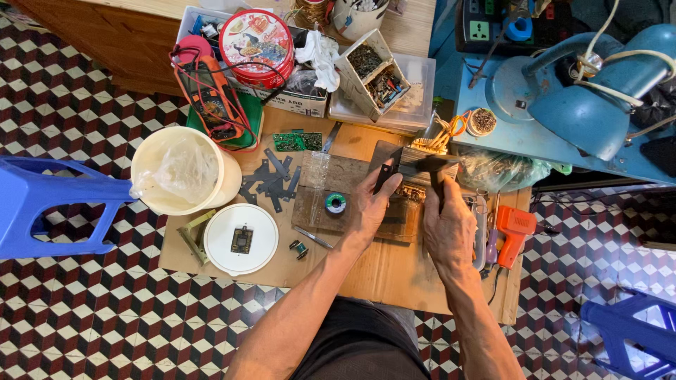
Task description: The person works at a cluttered repair bench on a laminated-core electrical component with wires. They hold and reposition the component, press and align its parts by hand, tap it with a hammer, and pick up small parts and tools from the bench while working under a desk lamp.
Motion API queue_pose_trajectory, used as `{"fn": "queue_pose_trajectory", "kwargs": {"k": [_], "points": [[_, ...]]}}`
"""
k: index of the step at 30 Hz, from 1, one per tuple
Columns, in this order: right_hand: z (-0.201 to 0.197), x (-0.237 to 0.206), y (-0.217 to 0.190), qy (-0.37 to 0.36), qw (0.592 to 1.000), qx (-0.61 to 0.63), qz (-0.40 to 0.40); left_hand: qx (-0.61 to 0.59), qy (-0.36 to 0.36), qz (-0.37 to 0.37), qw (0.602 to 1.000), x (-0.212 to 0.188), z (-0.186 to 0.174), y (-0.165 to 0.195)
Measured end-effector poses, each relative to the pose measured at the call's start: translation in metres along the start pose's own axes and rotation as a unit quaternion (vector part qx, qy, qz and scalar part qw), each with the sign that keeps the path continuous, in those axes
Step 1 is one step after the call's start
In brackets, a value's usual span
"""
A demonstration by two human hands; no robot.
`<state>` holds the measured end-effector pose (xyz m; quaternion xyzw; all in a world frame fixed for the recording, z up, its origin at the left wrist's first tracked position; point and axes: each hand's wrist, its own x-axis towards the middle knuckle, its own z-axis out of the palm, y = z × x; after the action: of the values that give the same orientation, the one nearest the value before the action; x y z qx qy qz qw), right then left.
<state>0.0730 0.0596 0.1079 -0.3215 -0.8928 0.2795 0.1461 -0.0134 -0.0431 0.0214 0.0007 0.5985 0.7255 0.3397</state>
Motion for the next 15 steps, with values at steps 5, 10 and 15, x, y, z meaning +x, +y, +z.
{"fn": "queue_pose_trajectory", "kwargs": {"k": [5,10,15], "points": [[-0.012,0.001,0.01,-0.002,1.0,-0.015,0.024,-0.012,-0.014,0.031,0.999,0.002,0.001,-0.005],[-0.022,0.0,0.009,-0.028,0.997,-0.037,0.068,0.008,-0.002,0.02,1.0,0.005,0.002,-0.006],[-0.021,-0.005,0.019,0.029,0.997,-0.004,0.074,0.038,-0.005,0.014,0.999,0.004,-0.001,-0.003]]}}
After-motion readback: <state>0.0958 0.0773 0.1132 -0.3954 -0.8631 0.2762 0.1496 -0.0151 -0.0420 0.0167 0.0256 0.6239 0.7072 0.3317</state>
